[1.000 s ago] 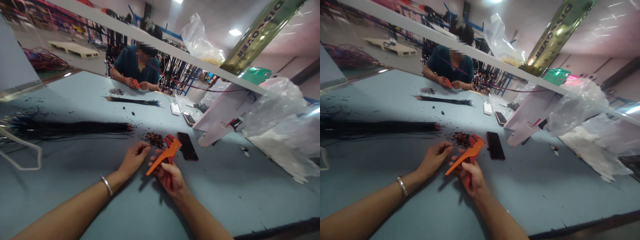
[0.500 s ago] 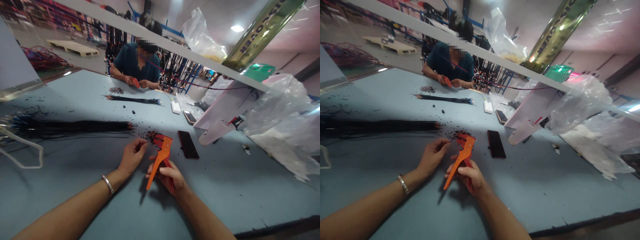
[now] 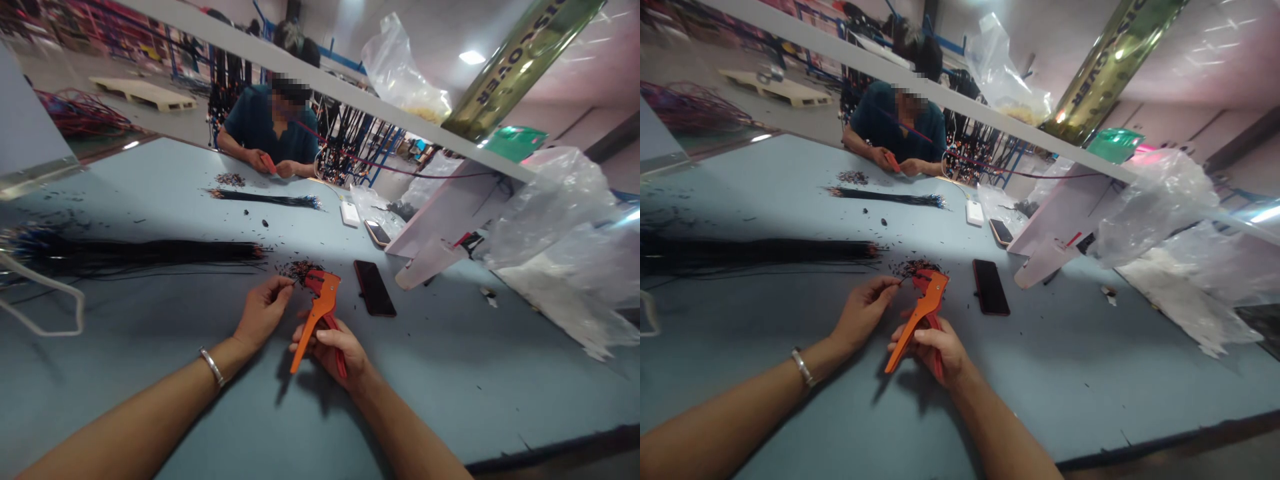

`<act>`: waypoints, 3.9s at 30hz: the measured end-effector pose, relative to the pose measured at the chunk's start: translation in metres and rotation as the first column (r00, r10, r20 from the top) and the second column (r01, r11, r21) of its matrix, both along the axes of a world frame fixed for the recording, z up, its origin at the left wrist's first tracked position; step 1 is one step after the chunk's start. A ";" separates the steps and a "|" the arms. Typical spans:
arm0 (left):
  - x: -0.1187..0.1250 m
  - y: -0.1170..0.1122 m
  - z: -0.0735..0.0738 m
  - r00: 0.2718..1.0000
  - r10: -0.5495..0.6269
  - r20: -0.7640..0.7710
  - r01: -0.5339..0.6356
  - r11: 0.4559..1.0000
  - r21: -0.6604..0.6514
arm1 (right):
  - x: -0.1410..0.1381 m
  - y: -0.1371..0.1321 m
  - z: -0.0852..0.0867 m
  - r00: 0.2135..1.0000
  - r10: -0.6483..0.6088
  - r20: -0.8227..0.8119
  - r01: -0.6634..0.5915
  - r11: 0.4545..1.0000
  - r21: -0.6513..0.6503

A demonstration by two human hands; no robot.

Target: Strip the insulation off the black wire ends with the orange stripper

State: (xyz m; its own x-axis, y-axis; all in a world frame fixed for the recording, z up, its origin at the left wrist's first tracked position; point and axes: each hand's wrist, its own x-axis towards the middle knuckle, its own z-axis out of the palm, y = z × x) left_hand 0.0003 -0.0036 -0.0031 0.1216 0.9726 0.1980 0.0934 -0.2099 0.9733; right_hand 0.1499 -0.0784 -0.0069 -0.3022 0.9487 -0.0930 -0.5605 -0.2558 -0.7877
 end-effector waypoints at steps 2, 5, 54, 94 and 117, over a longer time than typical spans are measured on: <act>0.000 0.000 0.001 1.000 -0.005 -0.004 0.005 1.000 -0.002 | 0.000 0.000 0.000 1.000 0.005 0.002 -0.005 1.000 0.007; 0.000 0.000 0.001 1.000 -0.012 0.002 0.012 1.000 -0.007 | 0.000 -0.001 0.000 1.000 0.010 0.023 -0.010 1.000 0.009; -0.002 0.003 -0.001 0.996 0.022 0.083 -0.025 0.999 0.038 | 0.032 0.002 0.022 0.935 0.171 0.312 -0.179 0.984 -0.003; -0.001 0.002 0.000 0.966 -0.218 0.136 0.207 0.974 0.092 | 0.056 0.003 0.026 0.890 0.284 0.356 -0.310 0.951 0.017; -0.002 0.002 0.000 0.982 -0.187 0.025 0.178 0.961 0.211 | 0.065 0.007 0.024 0.843 0.304 0.443 -0.349 0.937 0.020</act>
